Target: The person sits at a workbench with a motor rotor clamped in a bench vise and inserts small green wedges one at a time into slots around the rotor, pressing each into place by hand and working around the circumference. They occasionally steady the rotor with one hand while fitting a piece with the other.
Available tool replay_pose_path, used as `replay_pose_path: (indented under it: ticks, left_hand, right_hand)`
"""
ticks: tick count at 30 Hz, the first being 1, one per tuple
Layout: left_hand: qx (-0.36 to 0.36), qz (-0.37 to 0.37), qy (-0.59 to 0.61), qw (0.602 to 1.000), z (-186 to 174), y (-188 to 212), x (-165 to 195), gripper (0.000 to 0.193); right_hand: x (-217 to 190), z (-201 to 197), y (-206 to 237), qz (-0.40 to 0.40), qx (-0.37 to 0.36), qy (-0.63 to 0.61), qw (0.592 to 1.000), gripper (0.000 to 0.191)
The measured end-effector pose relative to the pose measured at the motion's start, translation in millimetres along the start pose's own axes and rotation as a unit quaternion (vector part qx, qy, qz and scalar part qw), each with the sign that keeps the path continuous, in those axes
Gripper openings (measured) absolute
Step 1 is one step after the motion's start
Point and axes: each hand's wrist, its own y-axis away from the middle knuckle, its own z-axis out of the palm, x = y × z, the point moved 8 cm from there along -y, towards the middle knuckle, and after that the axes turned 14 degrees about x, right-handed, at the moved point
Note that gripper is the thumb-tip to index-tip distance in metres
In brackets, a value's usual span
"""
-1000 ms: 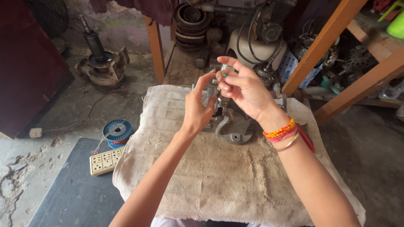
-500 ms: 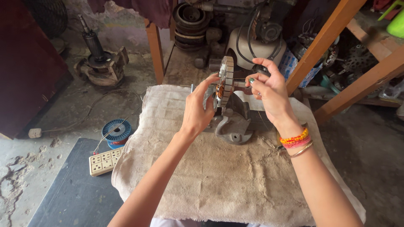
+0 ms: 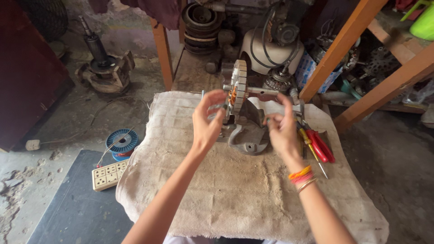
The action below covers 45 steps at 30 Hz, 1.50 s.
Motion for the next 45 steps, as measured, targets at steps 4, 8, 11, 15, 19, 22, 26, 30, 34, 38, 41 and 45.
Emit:
replay_pose_path:
  ticks: [4, 8, 11, 15, 19, 22, 26, 30, 34, 38, 41, 45]
  left_hand:
    - [0.043, 0.062, -0.062, 0.995, 3, 50, -14, 0.017]
    - [-0.014, 0.007, -0.088, 0.996, 23, 82, -50, 0.024]
    - [-0.033, -0.033, -0.052, 0.998, 31, 91, -77, 0.024]
    - [0.022, -0.034, -0.032, 0.999, 21, 94, -104, 0.023]
    - [0.036, -0.120, -0.113, 0.986, 1, 107, -134, 0.025]
    - [-0.005, -0.060, -0.161, 0.985, 5, 116, -129, 0.031]
    - [-0.052, 0.013, -0.196, 0.979, 16, 124, -122, 0.032]
    - [-0.079, 0.109, -0.198, 0.971, 23, 127, -117, 0.025]
    - [-0.130, 0.107, -0.252, 0.953, 31, 132, -127, 0.014]
    - [-0.134, 0.106, -0.235, 0.957, 31, 134, -123, 0.021]
    - [-0.124, 0.108, -0.218, 0.962, 29, 134, -118, 0.023]
    - [-0.133, 0.120, -0.237, 0.955, 31, 133, -116, 0.026]
  right_hand:
    - [20, 21, 49, -0.052, 0.014, -0.027, 0.998, 0.082]
    - [43, 50, 89, -0.083, -0.013, 0.026, 0.996, 0.085]
    - [52, 62, 110, -0.180, -0.051, 0.109, 0.976, 0.098]
    - [64, 57, 110, -0.184, -0.021, 0.104, 0.977, 0.082]
    - [60, 38, 99, -0.179, 0.041, 0.022, 0.983, 0.064]
    - [56, 29, 76, -0.155, 0.078, -0.007, 0.985, 0.055]
    - [48, 48, 60, -0.147, 0.026, -0.046, 0.988, 0.042]
    - [59, 74, 72, -0.040, 0.011, -0.148, 0.988, 0.059]
    - [67, 73, 84, -0.018, 0.034, -0.165, 0.986, 0.062]
    - [64, 60, 82, -0.055, 0.061, -0.129, 0.988, 0.056]
    - [69, 57, 76, -0.023, 0.059, -0.040, 0.997, 0.068]
    - [70, 61, 74, -0.042, 0.005, 0.074, 0.996, 0.072]
